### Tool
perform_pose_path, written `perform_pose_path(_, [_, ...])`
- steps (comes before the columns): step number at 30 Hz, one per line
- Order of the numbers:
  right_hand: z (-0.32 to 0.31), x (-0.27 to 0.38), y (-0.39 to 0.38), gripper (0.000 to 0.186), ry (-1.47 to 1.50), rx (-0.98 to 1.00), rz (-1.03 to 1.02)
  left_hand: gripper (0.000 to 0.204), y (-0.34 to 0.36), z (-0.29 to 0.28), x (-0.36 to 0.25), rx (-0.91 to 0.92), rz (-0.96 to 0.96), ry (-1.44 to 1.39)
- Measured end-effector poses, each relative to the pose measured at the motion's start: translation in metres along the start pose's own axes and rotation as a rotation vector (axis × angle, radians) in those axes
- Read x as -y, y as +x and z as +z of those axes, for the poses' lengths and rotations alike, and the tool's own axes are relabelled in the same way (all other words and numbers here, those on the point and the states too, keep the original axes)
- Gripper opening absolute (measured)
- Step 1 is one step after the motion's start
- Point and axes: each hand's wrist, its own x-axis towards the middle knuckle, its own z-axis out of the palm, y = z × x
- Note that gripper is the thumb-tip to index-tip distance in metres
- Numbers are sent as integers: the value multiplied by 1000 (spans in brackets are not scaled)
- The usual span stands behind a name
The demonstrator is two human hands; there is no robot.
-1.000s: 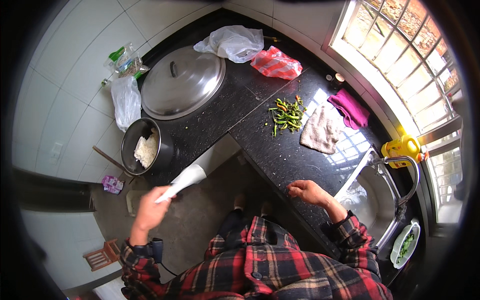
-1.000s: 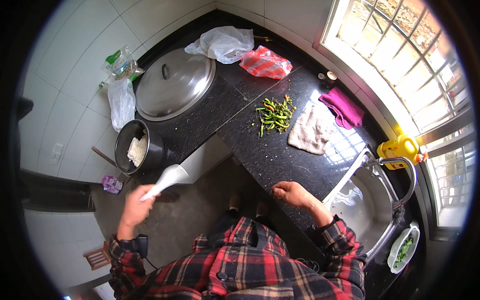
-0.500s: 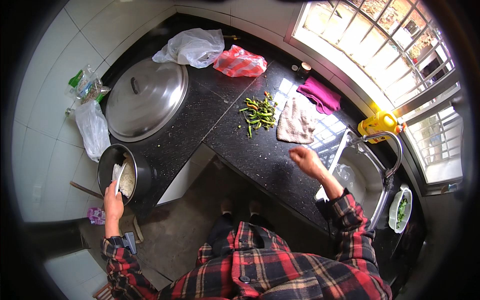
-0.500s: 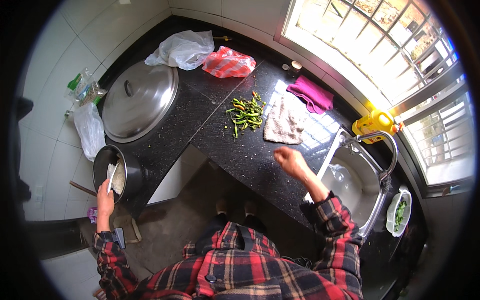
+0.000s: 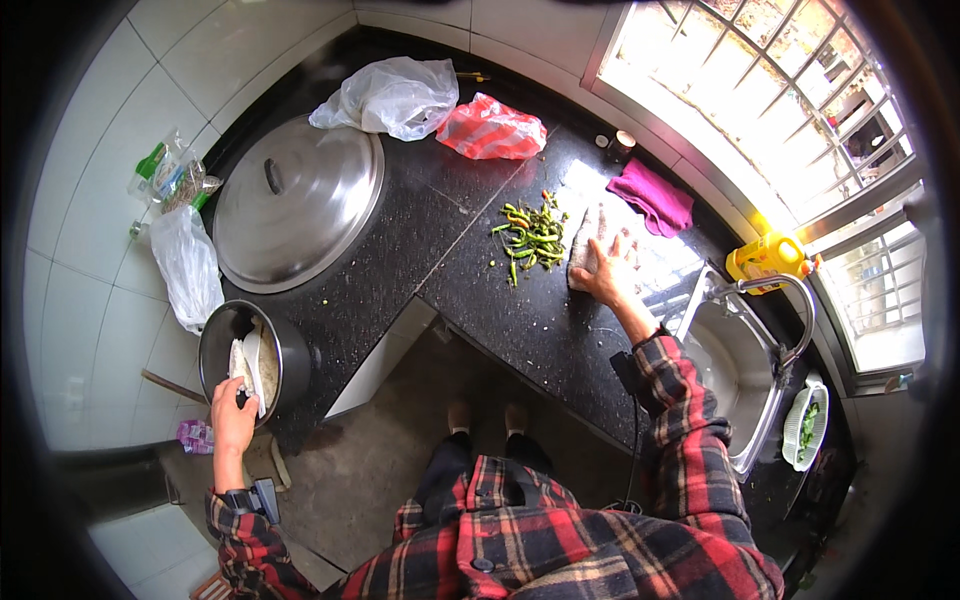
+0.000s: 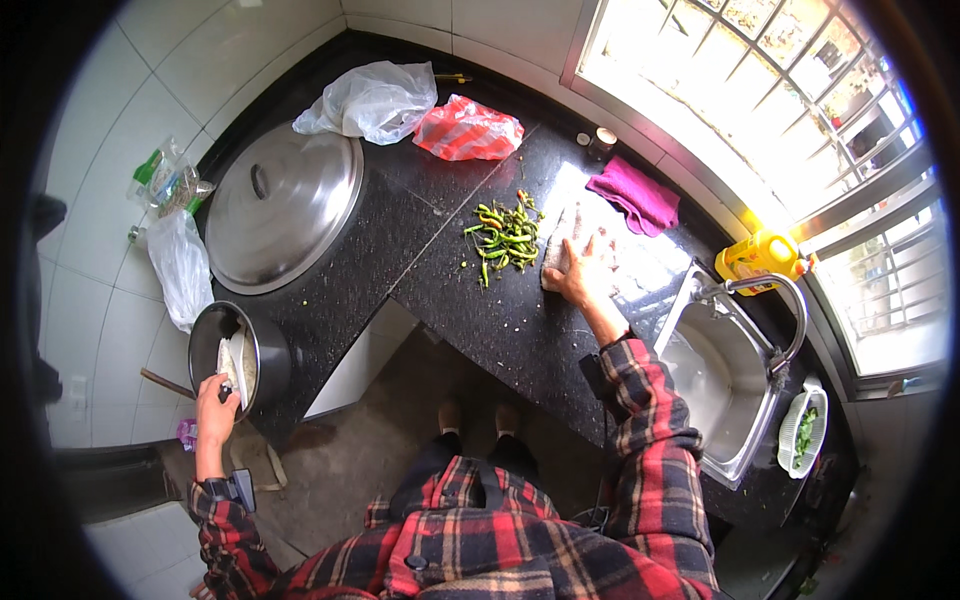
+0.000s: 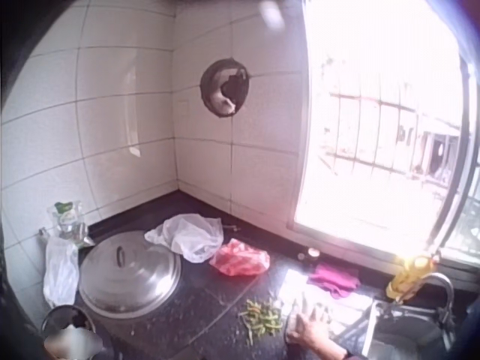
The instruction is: The person plucks leaves from stems and places them in a colander, then washes hands and a cloth at the sink. The person wipes the countertop with the cloth, collects debris into a plastic bag, and continues wiping multiple areas of the kitchen counter.
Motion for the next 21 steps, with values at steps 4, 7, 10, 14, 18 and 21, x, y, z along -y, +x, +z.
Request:
perform_pose_path(4, [3,-13,5,70,45,76,-29,35,7,-14,-30,-229,117,-145])
perform_pose_path(7, [-2,-21,0,66,6,62,-78,31,9,-20,-64,-205,246,-453])
perform_pose_path(10, [-19,-22,-7,61,-30,68,-74,28,13,-15,-100,-166,385,-495])
perform_pose_path(14, [-55,-19,3,37,-190,469,-127,27,9,13,-137,-46,443,-627])
perform_pose_path(18, [-82,-13,47,41,-94,637,-211,27,2,41,-160,97,436,-682])
perform_pose_path(21, [-83,4,87,40,79,458,-204,28,-6,55,-176,167,394,-690])
